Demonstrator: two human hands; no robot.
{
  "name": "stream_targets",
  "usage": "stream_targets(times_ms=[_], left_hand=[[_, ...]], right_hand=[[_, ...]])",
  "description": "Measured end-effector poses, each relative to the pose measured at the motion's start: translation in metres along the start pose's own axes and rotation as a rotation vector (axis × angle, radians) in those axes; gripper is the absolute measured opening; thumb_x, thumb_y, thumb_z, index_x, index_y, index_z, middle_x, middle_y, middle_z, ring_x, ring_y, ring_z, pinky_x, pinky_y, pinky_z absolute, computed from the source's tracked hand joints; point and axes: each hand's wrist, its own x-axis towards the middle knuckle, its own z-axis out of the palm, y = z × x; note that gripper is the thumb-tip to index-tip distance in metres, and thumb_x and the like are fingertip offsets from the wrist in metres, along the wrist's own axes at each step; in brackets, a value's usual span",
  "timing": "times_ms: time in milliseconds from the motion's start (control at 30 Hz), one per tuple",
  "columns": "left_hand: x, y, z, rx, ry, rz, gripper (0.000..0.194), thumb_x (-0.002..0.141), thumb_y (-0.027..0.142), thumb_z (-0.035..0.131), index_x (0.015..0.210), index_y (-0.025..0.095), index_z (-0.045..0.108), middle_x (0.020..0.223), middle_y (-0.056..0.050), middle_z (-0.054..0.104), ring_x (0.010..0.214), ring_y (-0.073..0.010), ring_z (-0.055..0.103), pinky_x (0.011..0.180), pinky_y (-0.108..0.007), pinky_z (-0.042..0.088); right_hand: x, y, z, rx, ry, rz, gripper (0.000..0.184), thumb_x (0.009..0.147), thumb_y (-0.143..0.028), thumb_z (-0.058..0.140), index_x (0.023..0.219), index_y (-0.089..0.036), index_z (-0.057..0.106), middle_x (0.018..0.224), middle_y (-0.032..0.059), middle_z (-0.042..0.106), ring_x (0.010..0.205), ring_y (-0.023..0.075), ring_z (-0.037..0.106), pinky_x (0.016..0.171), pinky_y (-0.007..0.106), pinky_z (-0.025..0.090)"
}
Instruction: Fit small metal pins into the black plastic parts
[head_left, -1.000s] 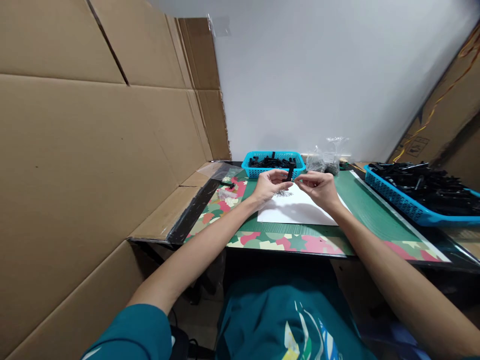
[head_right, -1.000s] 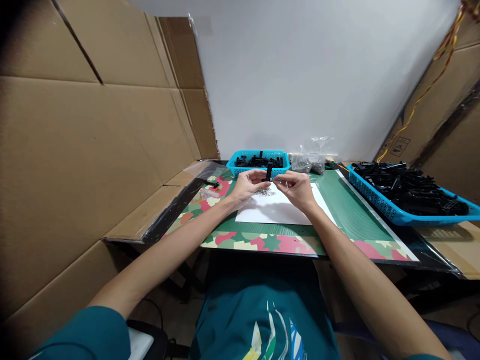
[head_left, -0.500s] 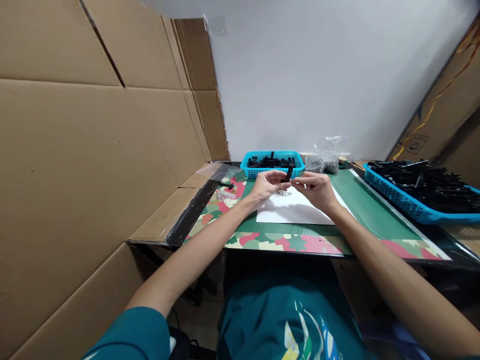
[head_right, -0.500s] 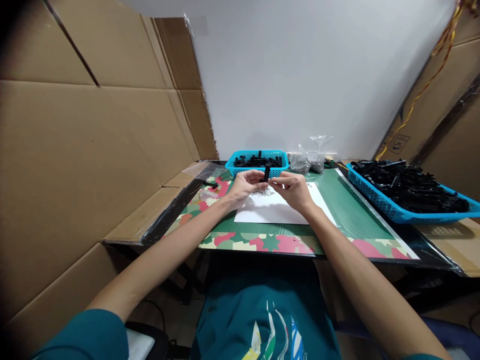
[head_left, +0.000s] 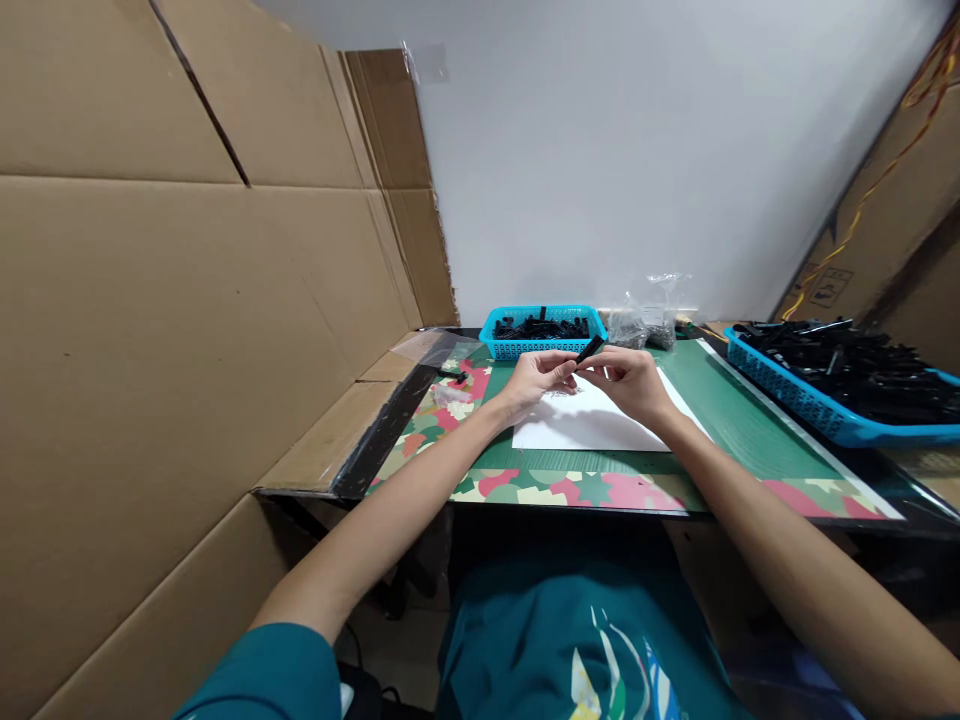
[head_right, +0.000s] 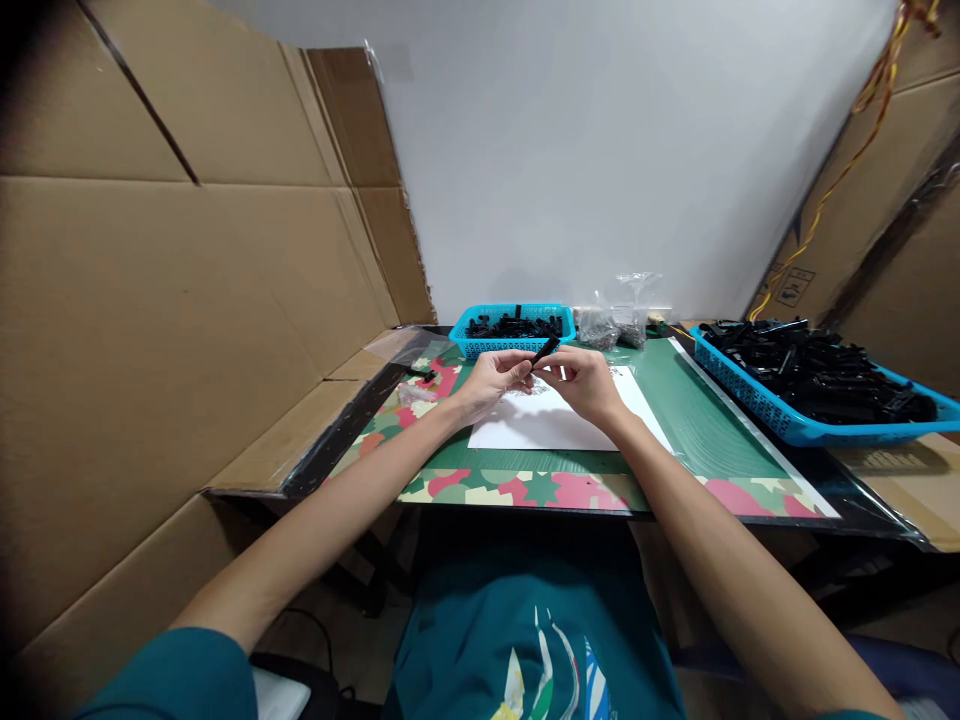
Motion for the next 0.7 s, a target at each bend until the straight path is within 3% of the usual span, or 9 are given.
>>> stream_targets(times_ms=[167,400,700], left_hand=[[0.000,0.001,0.000,-0.017,0.032,0.039,0.061,0.055,0.047,0.102,0.099,0.011,0.081,0.077,-0.006,0.078,0.059,-0.0133,0.068,0.064,-0.030,0.058],[-0.002,0.007,0.001,-0.031,0.058,0.025,0.059,0.045,0.040,0.106,0.090,0.012,0.083,0.081,-0.009,0.081,0.069,-0.0183,0.073,0.073,-0.035,0.060],[-0.004,0.011,-0.008,0.065,-0.065,0.014,0.062,0.050,0.048,0.103,0.094,0.010,0.083,0.093,-0.015,0.082,0.082,-0.0210,0.075,0.082,-0.036,0.059]], right_hand=[[-0.001,-0.004,0.001,0.007,0.001,0.002,0.024,0.092,-0.039,0.072,0.081,-0.019,0.080,0.064,0.0020,0.061,0.057,0.0130,0.046,0.055,0.029,0.034],[-0.001,-0.007,0.000,-0.042,-0.002,-0.055,0.021,0.088,-0.032,0.069,0.070,-0.020,0.071,0.060,0.0008,0.059,0.054,0.0119,0.044,0.053,0.027,0.034],[-0.001,-0.009,-0.003,-0.024,-0.012,-0.070,0.023,0.089,-0.031,0.070,0.070,-0.020,0.074,0.060,0.0000,0.057,0.053,0.0116,0.042,0.054,0.028,0.034]])
